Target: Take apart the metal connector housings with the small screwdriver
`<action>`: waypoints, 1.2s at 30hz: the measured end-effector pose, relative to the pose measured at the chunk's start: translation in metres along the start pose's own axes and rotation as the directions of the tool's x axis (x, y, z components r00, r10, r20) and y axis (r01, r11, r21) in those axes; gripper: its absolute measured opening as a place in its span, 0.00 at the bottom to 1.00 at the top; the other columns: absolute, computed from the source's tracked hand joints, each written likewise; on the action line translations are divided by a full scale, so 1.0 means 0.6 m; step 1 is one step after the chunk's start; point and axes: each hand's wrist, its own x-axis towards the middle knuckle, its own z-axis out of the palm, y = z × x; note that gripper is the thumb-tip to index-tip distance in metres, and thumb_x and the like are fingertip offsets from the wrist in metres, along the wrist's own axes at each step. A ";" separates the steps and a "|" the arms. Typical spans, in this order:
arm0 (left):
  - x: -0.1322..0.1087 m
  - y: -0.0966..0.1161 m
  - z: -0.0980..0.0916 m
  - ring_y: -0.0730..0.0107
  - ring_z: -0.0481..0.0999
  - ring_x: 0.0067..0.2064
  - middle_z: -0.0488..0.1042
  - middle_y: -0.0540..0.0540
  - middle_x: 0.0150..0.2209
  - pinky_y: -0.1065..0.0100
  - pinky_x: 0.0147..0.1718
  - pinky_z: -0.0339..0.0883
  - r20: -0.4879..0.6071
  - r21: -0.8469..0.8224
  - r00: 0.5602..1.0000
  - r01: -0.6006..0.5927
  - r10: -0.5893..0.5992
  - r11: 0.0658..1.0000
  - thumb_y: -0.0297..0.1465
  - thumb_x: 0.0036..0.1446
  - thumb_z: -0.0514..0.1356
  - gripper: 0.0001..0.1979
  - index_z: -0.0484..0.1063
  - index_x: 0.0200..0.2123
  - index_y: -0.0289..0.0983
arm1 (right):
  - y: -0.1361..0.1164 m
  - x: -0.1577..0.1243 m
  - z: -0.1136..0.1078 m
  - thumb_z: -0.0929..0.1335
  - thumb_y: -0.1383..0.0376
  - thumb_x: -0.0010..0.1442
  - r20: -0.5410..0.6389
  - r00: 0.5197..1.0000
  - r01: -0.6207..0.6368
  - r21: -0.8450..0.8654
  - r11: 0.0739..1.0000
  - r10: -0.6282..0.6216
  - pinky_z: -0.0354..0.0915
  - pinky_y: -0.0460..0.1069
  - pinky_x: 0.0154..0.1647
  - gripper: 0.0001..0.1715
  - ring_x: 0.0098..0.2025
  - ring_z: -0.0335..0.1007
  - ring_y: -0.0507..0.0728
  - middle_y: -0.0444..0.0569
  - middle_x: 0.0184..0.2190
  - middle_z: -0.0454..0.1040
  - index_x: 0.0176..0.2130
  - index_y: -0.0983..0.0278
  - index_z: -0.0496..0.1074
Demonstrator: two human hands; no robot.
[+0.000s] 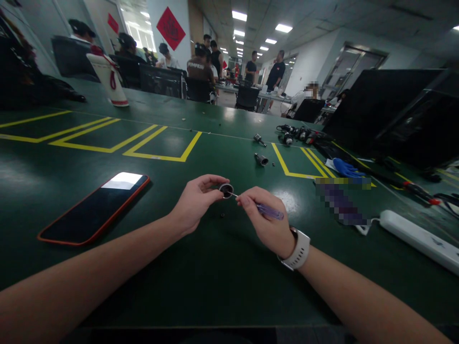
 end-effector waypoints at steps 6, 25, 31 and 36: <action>-0.002 0.001 0.002 0.66 0.75 0.42 0.78 0.46 0.38 0.65 0.43 0.68 -0.003 -0.014 1.000 -0.015 0.015 1.000 0.21 0.38 0.63 0.14 0.75 0.33 0.35 | 0.002 0.000 0.003 0.63 0.68 0.61 0.045 0.997 0.058 -0.015 0.998 -0.057 0.64 0.49 0.36 0.07 0.32 0.68 0.52 0.46 0.28 0.71 0.32 0.63 0.70; 0.003 -0.008 0.000 0.64 0.77 0.42 0.78 0.44 0.40 0.62 0.43 0.69 -0.043 0.012 0.996 -0.079 0.080 0.997 0.21 0.40 0.62 0.10 0.71 0.31 0.34 | 0.008 -0.009 0.007 0.63 0.68 0.61 0.187 0.963 0.221 -0.137 0.966 -0.194 0.66 0.51 0.38 0.07 0.36 0.68 0.54 0.51 0.34 0.74 0.36 0.64 0.70; 0.004 -0.009 -0.002 0.64 0.77 0.42 0.78 0.44 0.41 0.62 0.41 0.70 -0.038 0.019 0.996 -0.076 0.077 0.997 0.22 0.40 0.62 0.10 0.71 0.31 0.35 | 0.005 -0.009 0.005 0.63 0.68 0.61 0.182 0.965 0.219 -0.143 0.965 -0.192 0.66 0.51 0.38 0.07 0.36 0.68 0.54 0.50 0.33 0.73 0.36 0.64 0.70; 0.002 -0.007 -0.001 0.65 0.76 0.42 0.78 0.43 0.41 0.63 0.41 0.70 -0.023 0.029 0.997 -0.069 0.070 0.997 0.21 0.41 0.61 0.10 0.71 0.32 0.34 | 0.006 -0.008 0.006 0.63 0.68 0.61 0.188 0.965 0.212 -0.143 0.967 -0.184 0.66 0.51 0.38 0.06 0.36 0.68 0.54 0.51 0.34 0.73 0.36 0.65 0.70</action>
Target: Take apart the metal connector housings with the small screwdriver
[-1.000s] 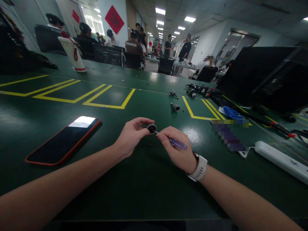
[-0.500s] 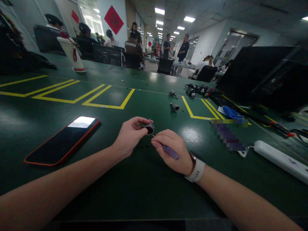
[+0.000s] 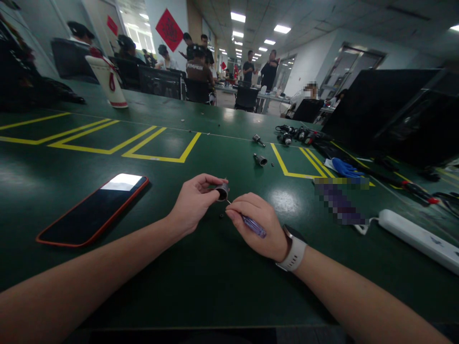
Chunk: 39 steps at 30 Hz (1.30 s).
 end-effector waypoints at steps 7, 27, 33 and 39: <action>-0.001 0.003 0.002 0.65 0.76 0.41 0.78 0.43 0.41 0.63 0.41 0.70 -0.027 -0.002 0.999 0.021 -0.021 1.000 0.22 0.40 0.62 0.10 0.72 0.31 0.34 | 0.000 0.001 0.001 0.62 0.68 0.61 0.001 1.000 -0.008 -0.004 1.000 0.008 0.66 0.51 0.39 0.06 0.36 0.68 0.54 0.50 0.33 0.73 0.36 0.64 0.70; 0.003 -0.001 -0.003 0.64 0.75 0.42 0.78 0.44 0.39 0.64 0.40 0.68 0.019 -0.038 0.998 0.053 -0.052 0.998 0.23 0.43 0.61 0.11 0.74 0.34 0.34 | 0.001 0.004 0.002 0.63 0.69 0.61 -0.042 0.998 -0.038 0.032 0.999 0.039 0.65 0.50 0.38 0.06 0.35 0.68 0.54 0.50 0.31 0.73 0.35 0.66 0.70; 0.003 -0.003 -0.003 0.66 0.75 0.40 0.78 0.45 0.38 0.65 0.38 0.69 0.015 -0.068 0.997 0.073 -0.073 0.995 0.22 0.43 0.60 0.11 0.74 0.34 0.34 | 0.006 0.003 0.003 0.63 0.69 0.61 -0.048 0.997 -0.064 0.052 0.997 0.067 0.65 0.50 0.39 0.07 0.35 0.68 0.53 0.49 0.31 0.73 0.35 0.65 0.71; 0.003 -0.002 -0.003 0.67 0.75 0.41 0.77 0.45 0.39 0.67 0.38 0.69 0.017 -0.062 0.997 0.075 -0.075 0.995 0.23 0.44 0.61 0.11 0.74 0.35 0.34 | 0.003 0.006 0.002 0.63 0.70 0.61 -0.037 0.997 -0.059 0.049 0.997 0.061 0.65 0.49 0.38 0.07 0.35 0.68 0.53 0.50 0.31 0.73 0.34 0.66 0.71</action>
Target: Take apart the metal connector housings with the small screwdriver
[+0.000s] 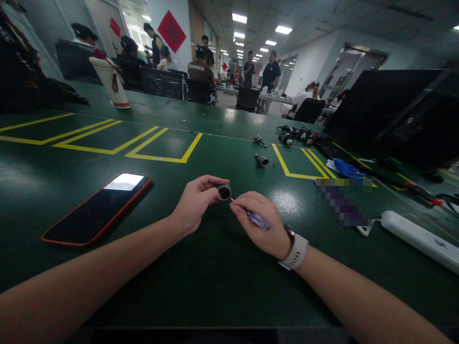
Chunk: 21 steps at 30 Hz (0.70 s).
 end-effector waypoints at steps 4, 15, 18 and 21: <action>0.001 -0.002 0.000 0.67 0.75 0.40 0.77 0.45 0.38 0.67 0.38 0.69 0.000 0.011 1.000 -0.005 0.005 1.000 0.24 0.43 0.62 0.12 0.75 0.35 0.34 | -0.005 0.000 -0.002 0.63 0.70 0.60 -0.031 0.999 0.015 0.002 1.000 -0.015 0.64 0.49 0.37 0.07 0.33 0.68 0.53 0.49 0.29 0.73 0.32 0.66 0.71; 0.007 -0.007 -0.004 0.65 0.76 0.41 0.77 0.44 0.39 0.62 0.43 0.69 -0.071 0.057 0.997 -0.005 0.009 0.998 0.25 0.42 0.63 0.14 0.74 0.37 0.34 | 0.002 0.003 -0.003 0.62 0.60 0.62 0.085 0.895 -0.446 0.220 0.868 0.438 0.59 0.46 0.24 0.19 0.23 0.65 0.50 0.43 0.18 0.67 0.23 0.65 0.70; 0.007 -0.008 -0.005 0.64 0.76 0.41 0.77 0.44 0.39 0.62 0.43 0.70 -0.059 0.062 0.998 -0.005 0.008 0.998 0.25 0.42 0.63 0.15 0.74 0.37 0.34 | 0.004 0.004 -0.001 0.62 0.59 0.61 0.114 0.882 -0.472 0.191 0.861 0.458 0.60 0.46 0.26 0.19 0.24 0.65 0.50 0.43 0.19 0.68 0.24 0.66 0.71; 0.006 -0.006 -0.005 0.64 0.76 0.41 0.77 0.44 0.40 0.62 0.43 0.70 -0.059 0.064 0.998 0.004 0.000 0.998 0.25 0.42 0.63 0.15 0.74 0.38 0.34 | 0.004 0.005 -0.001 0.62 0.60 0.61 0.152 0.875 -0.482 0.178 0.858 0.460 0.60 0.45 0.26 0.18 0.24 0.65 0.50 0.43 0.20 0.68 0.24 0.65 0.71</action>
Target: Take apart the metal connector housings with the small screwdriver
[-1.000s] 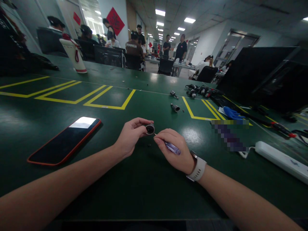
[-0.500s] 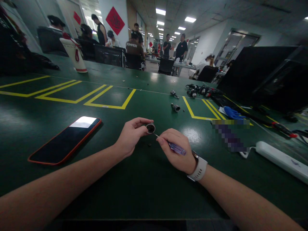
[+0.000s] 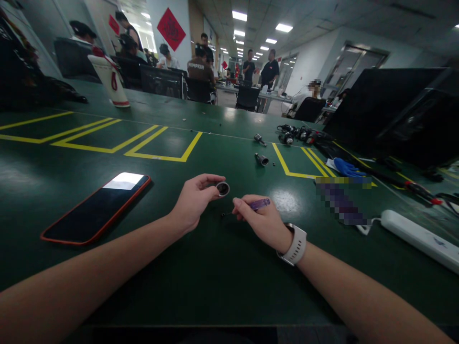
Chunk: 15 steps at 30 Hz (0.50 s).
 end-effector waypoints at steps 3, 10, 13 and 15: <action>-0.001 0.002 0.001 0.65 0.76 0.41 0.77 0.44 0.39 0.63 0.43 0.70 -0.004 -0.005 1.000 0.006 -0.006 1.000 0.24 0.43 0.63 0.14 0.74 0.38 0.34 | 0.000 0.000 0.001 0.62 0.60 0.62 0.022 1.000 0.009 -0.019 1.000 -0.008 0.60 0.45 0.26 0.18 0.24 0.66 0.50 0.43 0.20 0.69 0.25 0.65 0.71; -0.002 0.003 0.002 0.65 0.76 0.42 0.77 0.44 0.39 0.63 0.43 0.70 -0.001 0.007 1.000 0.001 -0.001 1.000 0.26 0.42 0.64 0.14 0.75 0.37 0.34 | 0.006 0.003 0.006 0.62 0.58 0.61 -0.024 0.996 -0.088 0.032 0.996 0.089 0.61 0.45 0.24 0.18 0.23 0.65 0.49 0.43 0.21 0.70 0.27 0.65 0.71; -0.001 0.001 0.001 0.65 0.76 0.42 0.77 0.44 0.40 0.62 0.43 0.70 -0.003 0.010 1.000 -0.002 0.002 1.000 0.26 0.42 0.64 0.15 0.75 0.37 0.34 | 0.010 0.005 0.008 0.63 0.57 0.61 -0.036 0.991 -0.129 0.087 0.988 0.133 0.61 0.45 0.23 0.18 0.23 0.65 0.49 0.44 0.20 0.70 0.27 0.65 0.71; 0.000 0.000 0.001 0.65 0.76 0.41 0.76 0.44 0.39 0.62 0.43 0.69 -0.005 0.019 1.000 -0.001 0.001 1.000 0.26 0.42 0.64 0.15 0.75 0.37 0.34 | 0.012 0.006 0.008 0.63 0.57 0.60 -0.046 0.989 -0.137 0.105 0.985 0.142 0.61 0.45 0.23 0.18 0.22 0.65 0.49 0.43 0.20 0.70 0.26 0.65 0.71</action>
